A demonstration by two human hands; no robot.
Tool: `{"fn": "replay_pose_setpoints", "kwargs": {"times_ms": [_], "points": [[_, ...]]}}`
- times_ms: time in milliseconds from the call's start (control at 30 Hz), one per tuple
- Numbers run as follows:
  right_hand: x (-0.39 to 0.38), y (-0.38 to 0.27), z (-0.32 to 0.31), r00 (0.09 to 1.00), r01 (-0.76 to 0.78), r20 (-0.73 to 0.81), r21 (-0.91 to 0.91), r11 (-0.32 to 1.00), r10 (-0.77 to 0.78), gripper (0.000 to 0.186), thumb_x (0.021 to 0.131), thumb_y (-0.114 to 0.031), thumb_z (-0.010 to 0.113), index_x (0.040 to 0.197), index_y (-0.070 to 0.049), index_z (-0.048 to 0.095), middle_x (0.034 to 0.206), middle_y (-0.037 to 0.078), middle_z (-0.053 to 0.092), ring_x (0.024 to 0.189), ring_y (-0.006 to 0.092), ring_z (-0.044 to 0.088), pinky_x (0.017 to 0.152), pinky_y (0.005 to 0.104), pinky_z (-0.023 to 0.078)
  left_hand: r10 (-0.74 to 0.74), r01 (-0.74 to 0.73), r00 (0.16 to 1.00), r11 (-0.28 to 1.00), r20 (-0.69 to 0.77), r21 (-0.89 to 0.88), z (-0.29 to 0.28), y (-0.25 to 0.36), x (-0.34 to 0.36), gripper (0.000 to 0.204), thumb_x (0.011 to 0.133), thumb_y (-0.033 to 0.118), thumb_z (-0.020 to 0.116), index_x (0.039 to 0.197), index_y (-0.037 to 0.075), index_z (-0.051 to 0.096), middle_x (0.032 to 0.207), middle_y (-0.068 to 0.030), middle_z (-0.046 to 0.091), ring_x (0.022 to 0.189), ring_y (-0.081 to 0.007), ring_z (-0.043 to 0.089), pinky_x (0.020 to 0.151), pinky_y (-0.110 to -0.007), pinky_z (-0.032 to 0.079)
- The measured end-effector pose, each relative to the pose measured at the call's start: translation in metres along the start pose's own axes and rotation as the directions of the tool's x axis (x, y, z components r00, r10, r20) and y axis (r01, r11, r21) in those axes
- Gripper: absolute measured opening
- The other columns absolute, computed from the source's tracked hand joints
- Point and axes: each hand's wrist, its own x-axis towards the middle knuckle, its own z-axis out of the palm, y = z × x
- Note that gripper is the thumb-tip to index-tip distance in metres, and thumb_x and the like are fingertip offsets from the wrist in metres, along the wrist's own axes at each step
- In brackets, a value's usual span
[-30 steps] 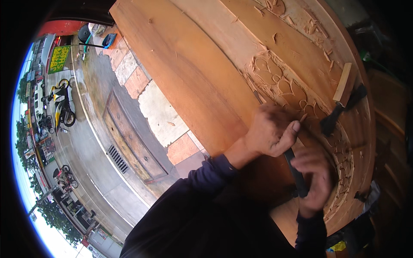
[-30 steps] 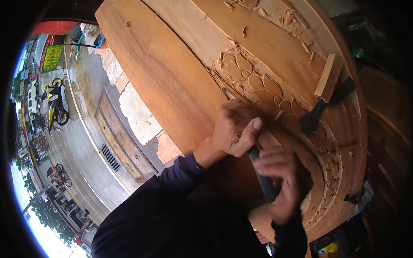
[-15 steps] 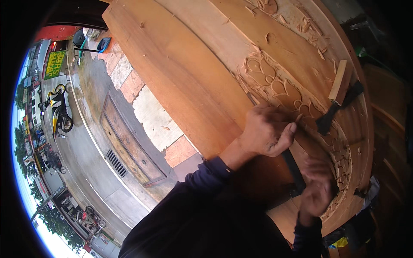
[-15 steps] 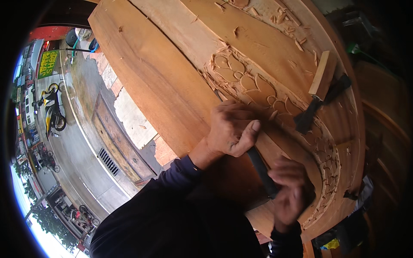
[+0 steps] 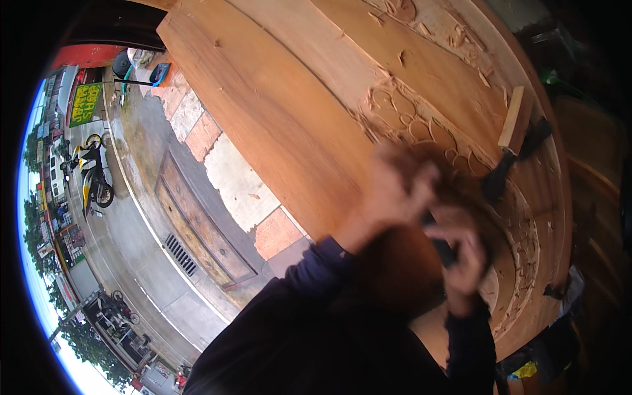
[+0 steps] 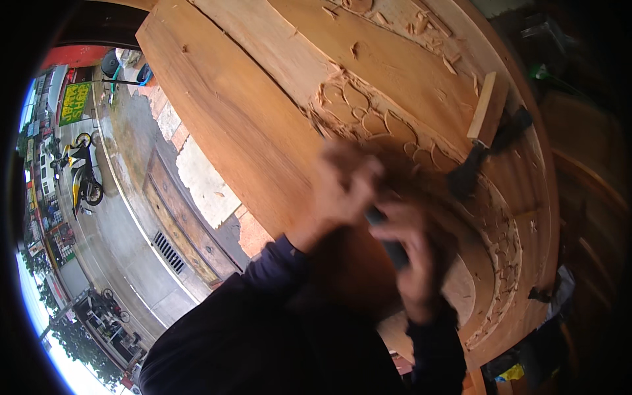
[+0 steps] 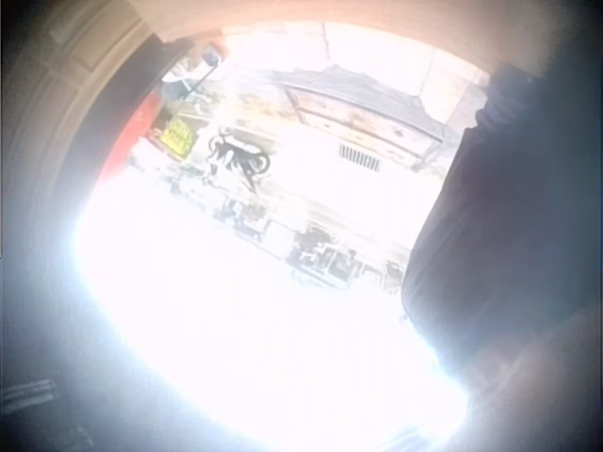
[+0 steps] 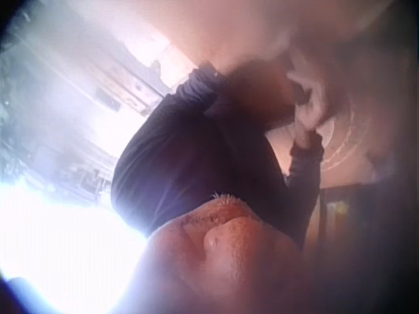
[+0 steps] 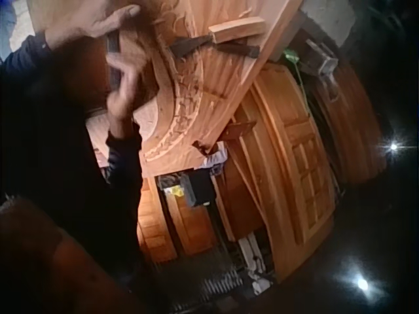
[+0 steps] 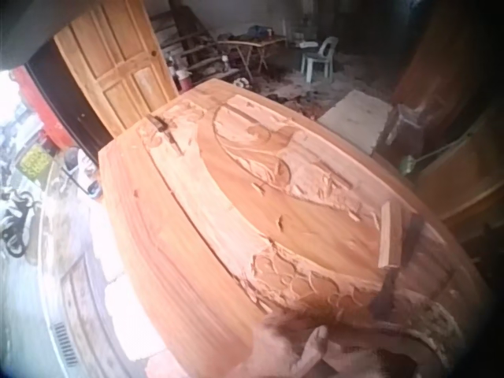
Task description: The person carves decorative patterns into a large wooden door using a chisel. They use both hands to guide the tool along the wood, removing shavings to reveal the design.
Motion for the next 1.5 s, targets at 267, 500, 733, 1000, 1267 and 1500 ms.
{"fn": "replay_pose_setpoints", "kwargs": {"times_ms": [267, 500, 733, 1000, 1267, 1500], "points": [[0.000, -0.047, 0.019, 0.951, -0.291, 0.076, -0.102, 0.951, 0.299, 0.028, 0.103, -0.008, 0.059, 0.129, 0.002, 0.061, 0.110, 0.017, 0.072, 0.097, 0.0277, 0.071, 0.089, 0.0364, 0.055, 0.271, -0.277, 0.957, 0.960, 0.102, 0.046, -0.028, 0.023, -0.001, 0.023, 0.087, 0.019, 0.067, 0.065, 0.014, 0.065, 0.066, -0.0020, 0.059, 0.061, -0.0255, 0.056, 0.058, -0.039, 0.040], [-0.028, -0.018, -0.016, 0.900, -0.402, 0.165, -0.051, 0.914, 0.404, 0.018, 0.104, -0.002, 0.057, 0.120, 0.001, 0.063, 0.090, 0.009, 0.067, 0.077, 0.0142, 0.063, 0.069, 0.0288, 0.050, 0.201, -0.191, 0.904, 0.979, 0.377, -0.065, -0.009, 0.038, -0.013, 0.033, 0.096, 0.040, 0.069, 0.080, 0.012, 0.066, 0.081, -0.0057, 0.056, 0.080, -0.0259, 0.055, 0.072, -0.040, 0.044], [-0.016, -0.009, -0.016, 0.962, -0.152, 0.193, -0.210, 0.966, 0.194, 0.020, 0.103, -0.004, 0.061, 0.122, 0.000, 0.065, 0.086, 0.010, 0.067, 0.068, 0.0136, 0.063, 0.062, 0.0280, 0.049, 0.158, -0.149, 0.907, 0.987, 0.389, -0.054, -0.010, 0.030, -0.013, 0.032, 0.098, 0.038, 0.066, 0.083, 0.010, 0.066, 0.083, -0.0075, 0.056, 0.088, -0.0296, 0.058, 0.078, -0.042, 0.046], [0.029, -0.039, -0.027, 0.558, -0.811, 0.384, 0.439, 0.386, 0.736, 0.034, 0.109, -0.019, 0.052, 0.139, -0.003, 0.058, 0.078, 0.003, 0.057, 0.046, 0.0026, 0.036, 0.042, 0.0185, 0.027, 0.103, -0.112, 0.970, 0.993, 0.220, 0.029, 0.002, 0.022, 0.000, 0.027, 0.098, 0.031, 0.066, 0.083, 0.009, 0.071, 0.087, -0.0093, 0.068, 0.081, -0.0285, 0.062, 0.075, -0.040, 0.048], [0.022, -0.042, -0.007, 0.588, -0.800, 0.315, 0.361, 0.479, 0.745, 0.033, 0.109, -0.018, 0.054, 0.140, -0.007, 0.060, 0.076, 0.000, 0.055, 0.048, 0.0011, 0.035, 0.043, 0.0192, 0.028, 0.010, -0.028, 0.964, 0.998, 0.267, 0.062, -0.005, 0.021, 0.001, 0.025, 0.098, 0.026, 0.066, 0.087, 0.006, 0.077, 0.089, -0.0099, 0.075, 0.087, -0.0278, 0.068, 0.078, -0.040, 0.051], [0.016, -0.055, -0.012, 0.632, -0.774, 0.326, 0.316, 0.549, 0.703, 0.033, 0.110, -0.020, 0.053, 0.140, -0.008, 0.060, 0.076, 0.000, 0.054, 0.047, 0.0005, 0.036, 0.042, 0.0189, 0.028, 0.122, -0.111, 0.976, 0.991, 0.182, -0.074, -0.001, 0.021, -0.003, 0.024, 0.097, 0.024, 0.066, 0.087, 0.005, 0.078, 0.088, -0.0104, 0.077, 0.081, -0.0294, 0.069, 0.072, -0.041, 0.052]]}}
